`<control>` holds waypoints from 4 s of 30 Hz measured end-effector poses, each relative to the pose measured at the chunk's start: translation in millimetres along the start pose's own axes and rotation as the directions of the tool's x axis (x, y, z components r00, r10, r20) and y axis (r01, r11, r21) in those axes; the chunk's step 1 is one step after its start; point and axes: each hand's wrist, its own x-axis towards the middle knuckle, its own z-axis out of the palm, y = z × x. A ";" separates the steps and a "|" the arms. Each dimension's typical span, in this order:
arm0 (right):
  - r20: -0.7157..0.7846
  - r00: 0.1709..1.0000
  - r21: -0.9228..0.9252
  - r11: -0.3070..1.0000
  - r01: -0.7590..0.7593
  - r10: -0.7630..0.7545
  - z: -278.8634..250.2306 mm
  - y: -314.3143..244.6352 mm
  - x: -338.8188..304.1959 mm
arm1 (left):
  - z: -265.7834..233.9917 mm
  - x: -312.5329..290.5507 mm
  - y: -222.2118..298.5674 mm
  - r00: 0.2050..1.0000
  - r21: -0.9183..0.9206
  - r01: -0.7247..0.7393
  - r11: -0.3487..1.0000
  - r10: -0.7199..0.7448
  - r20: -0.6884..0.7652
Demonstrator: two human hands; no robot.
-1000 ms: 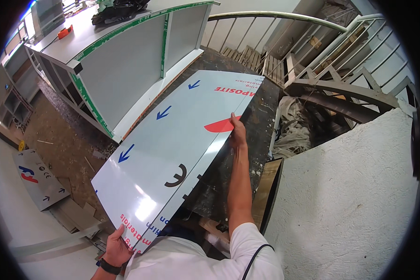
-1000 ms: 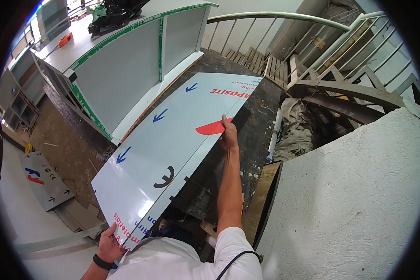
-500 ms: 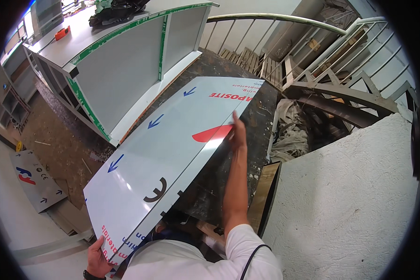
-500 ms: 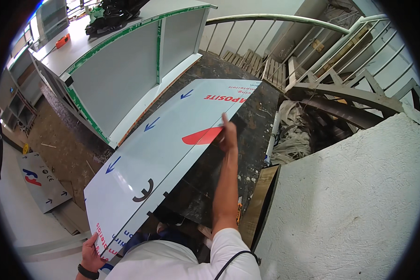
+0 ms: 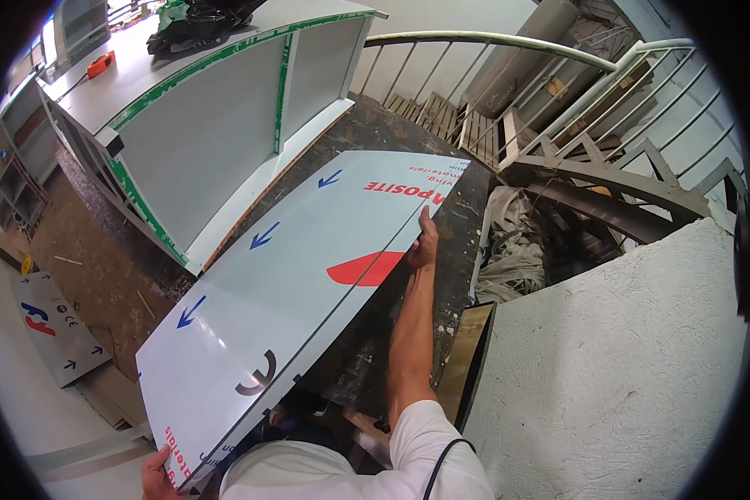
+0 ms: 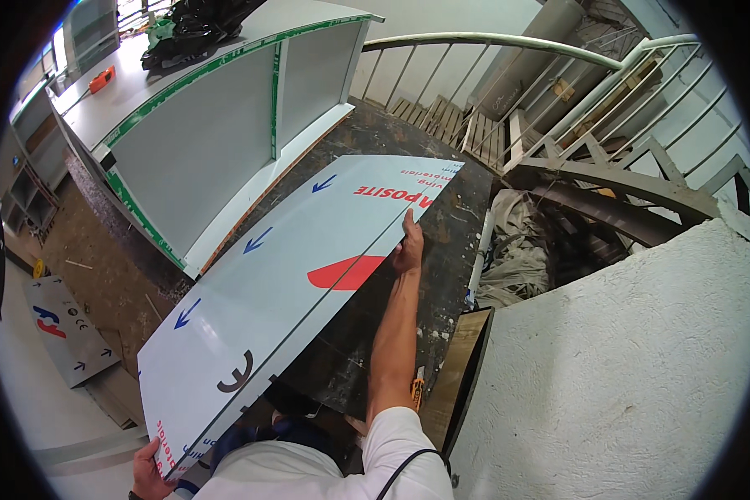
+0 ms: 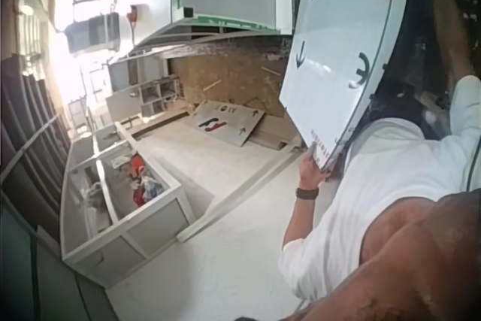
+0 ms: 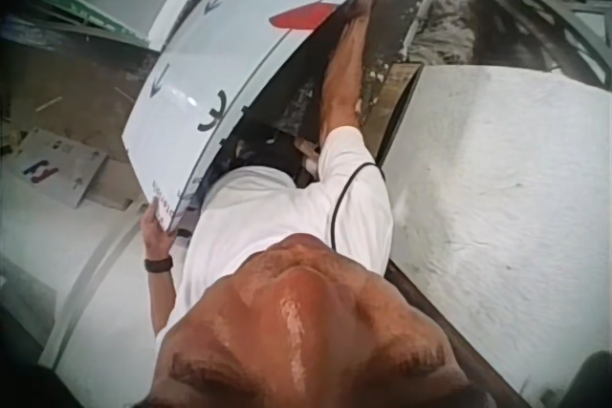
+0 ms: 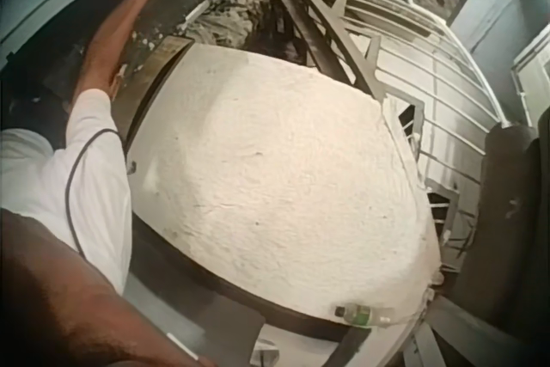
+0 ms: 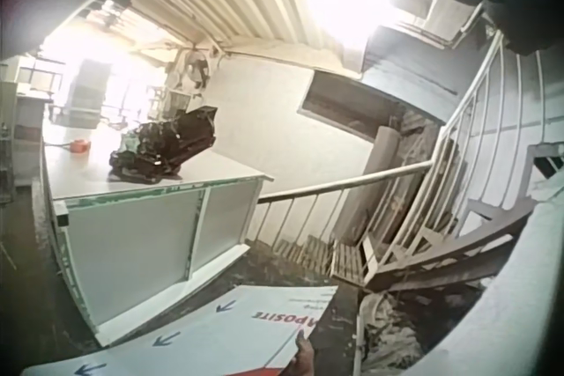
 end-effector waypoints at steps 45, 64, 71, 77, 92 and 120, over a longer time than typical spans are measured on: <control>-0.215 0.973 0.299 0.954 -0.015 0.083 -34.6 78.4 -116.7 | -61.9 -13.7 -15.4 0.939 0.158 0.161 0.974 -0.102 -0.327; 0.025 0.976 0.429 0.879 -0.206 0.216 12.1 -21.2 -58.2 | 85.1 93.1 -51.1 0.998 0.079 0.055 0.995 -0.053 -0.026; 0.162 0.899 0.516 0.742 -0.428 0.406 39.9 111.1 -274.6 | 123.9 202.4 -97.8 0.991 0.204 0.114 0.972 -0.097 -0.093; -0.197 0.933 0.048 0.953 -0.298 0.301 30.5 135.8 -328.0 | 107.1 266.8 -141.2 0.978 0.323 0.199 0.925 -0.210 0.000; -0.431 0.731 -0.029 0.802 -0.597 0.529 -10.0 168.8 -331.3 | 61.1 320.9 -161.2 0.939 0.500 0.341 0.796 -0.266 -0.216; -0.603 0.715 -0.604 0.382 -0.699 0.355 9.0 170.1 -323.8 | 39.2 330.4 -167.4 0.961 0.523 0.270 0.808 -0.192 -0.200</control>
